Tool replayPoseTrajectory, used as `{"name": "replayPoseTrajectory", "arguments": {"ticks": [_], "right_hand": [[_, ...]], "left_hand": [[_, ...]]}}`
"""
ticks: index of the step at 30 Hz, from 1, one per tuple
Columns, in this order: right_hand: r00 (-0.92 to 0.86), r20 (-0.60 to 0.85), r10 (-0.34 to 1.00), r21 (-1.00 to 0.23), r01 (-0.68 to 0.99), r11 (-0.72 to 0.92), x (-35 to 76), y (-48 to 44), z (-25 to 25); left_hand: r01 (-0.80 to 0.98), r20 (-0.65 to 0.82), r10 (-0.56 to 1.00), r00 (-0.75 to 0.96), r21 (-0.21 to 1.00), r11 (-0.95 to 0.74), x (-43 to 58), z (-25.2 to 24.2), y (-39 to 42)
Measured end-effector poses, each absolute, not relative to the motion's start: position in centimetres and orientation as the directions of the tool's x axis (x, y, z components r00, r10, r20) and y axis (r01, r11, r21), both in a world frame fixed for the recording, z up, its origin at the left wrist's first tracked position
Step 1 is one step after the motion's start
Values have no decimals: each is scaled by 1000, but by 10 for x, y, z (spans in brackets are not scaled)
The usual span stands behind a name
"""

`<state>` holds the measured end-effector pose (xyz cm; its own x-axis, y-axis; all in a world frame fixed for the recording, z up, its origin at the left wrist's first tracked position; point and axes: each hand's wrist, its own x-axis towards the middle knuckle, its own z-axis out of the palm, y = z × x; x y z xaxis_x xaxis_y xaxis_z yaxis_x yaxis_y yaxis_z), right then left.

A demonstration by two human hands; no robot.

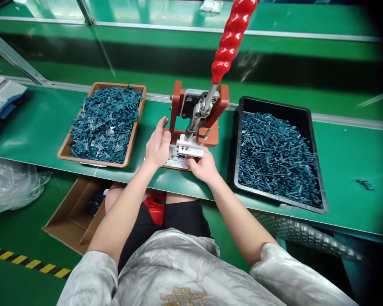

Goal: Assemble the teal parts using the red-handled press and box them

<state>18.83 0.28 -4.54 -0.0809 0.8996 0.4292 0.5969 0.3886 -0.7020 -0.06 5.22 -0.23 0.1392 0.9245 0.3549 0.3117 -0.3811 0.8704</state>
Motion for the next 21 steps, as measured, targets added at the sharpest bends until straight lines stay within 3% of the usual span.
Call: {"name": "replayPoseTrajectory", "arguments": {"ticks": [5, 11, 16, 21], "right_hand": [[34, 375, 926, -762, 581, 287, 190, 4, -49], [-51, 189, 981, -843, 504, 189, 195, 10, -44], [-49, 215, 975, -851, 481, 212, 195, 15, -50], [-37, 227, 973, -848, 484, 216, 196, 16, -57]], "left_hand": [[410, 279, 952, 128, 859, -307, -10, -2, 50], [334, 223, 975, 16, 918, -215, -5, 11, 53], [234, 519, 845, -129, 844, -483, 19, 73, 59], [-74, 591, 804, 61, 806, -587, 53, 158, 40]]}}
